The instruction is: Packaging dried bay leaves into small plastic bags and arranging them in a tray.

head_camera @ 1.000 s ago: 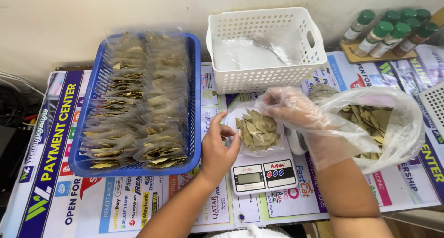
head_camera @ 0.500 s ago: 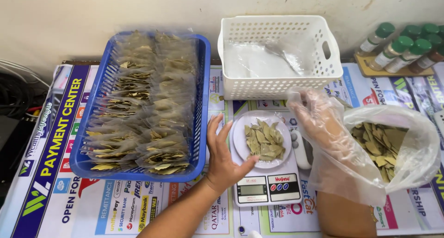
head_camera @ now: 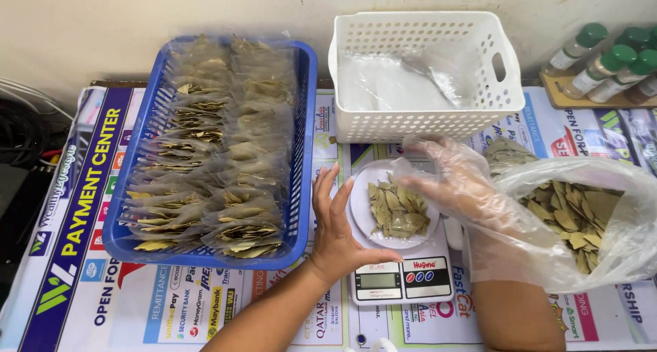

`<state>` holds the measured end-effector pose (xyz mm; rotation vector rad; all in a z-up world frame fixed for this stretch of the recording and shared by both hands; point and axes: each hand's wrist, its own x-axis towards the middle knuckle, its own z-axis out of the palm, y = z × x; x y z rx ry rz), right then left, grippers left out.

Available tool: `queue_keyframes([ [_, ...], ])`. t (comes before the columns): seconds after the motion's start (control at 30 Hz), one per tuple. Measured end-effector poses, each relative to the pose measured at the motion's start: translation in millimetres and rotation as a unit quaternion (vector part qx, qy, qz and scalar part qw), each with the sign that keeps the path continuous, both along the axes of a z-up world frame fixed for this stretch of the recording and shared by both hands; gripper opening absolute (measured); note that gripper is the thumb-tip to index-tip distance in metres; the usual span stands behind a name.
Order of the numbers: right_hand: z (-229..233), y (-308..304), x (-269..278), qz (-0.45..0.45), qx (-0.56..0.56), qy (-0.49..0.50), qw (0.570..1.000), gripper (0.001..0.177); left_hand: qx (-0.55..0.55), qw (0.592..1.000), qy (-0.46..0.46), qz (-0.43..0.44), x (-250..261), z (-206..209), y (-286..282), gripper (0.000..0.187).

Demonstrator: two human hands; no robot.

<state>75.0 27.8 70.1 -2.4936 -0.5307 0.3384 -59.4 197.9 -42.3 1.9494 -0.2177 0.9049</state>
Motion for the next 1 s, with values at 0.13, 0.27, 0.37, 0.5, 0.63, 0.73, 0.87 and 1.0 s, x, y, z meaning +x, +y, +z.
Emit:
queue_keyframes([
  [0.13,-25.6,4.0,5.6,0.022,-0.132,-0.069,0.989,0.05,0.009,1.0,0.016,0.004,-0.1,-5.2,-4.3,0.137],
  [0.27,-38.0,-1.3,8.0,0.077,0.159,-0.158,0.971,0.022,0.015,1.0,0.026,-0.001,-1.2,-7.9,-6.3,0.132],
  [0.37,5.3,4.4,-22.4,0.147,0.214,-0.099,0.961,0.029,-0.045,0.997,0.055,-0.027,-1.6,1.6,-2.2,0.124],
  [0.5,13.2,-5.6,-37.4,0.256,0.196,-0.27,0.907,0.023,-0.038,0.995,0.091,-0.02,-12.8,19.5,0.6,0.075],
  [0.63,29.7,-8.6,-58.9,0.259,0.2,-0.289,0.899,0.021,-0.142,0.986,0.061,-0.069,-20.3,28.5,-6.1,0.023],
  [0.73,25.2,-14.4,-64.8,0.254,0.257,-0.269,0.893,0.054,-0.162,0.983,0.021,-0.08,-28.6,42.5,-8.4,0.02],
  [0.87,-20.4,-40.9,-40.3,0.247,0.223,-0.265,0.905,0.041,-0.067,0.992,-0.069,-0.077,-36.2,59.6,-7.3,0.025],
  [1.0,39.5,4.9,-55.9,0.334,0.392,-0.028,0.857,0.047,0.014,0.996,-0.068,-0.047,-50.5,96.3,18.3,0.031],
])
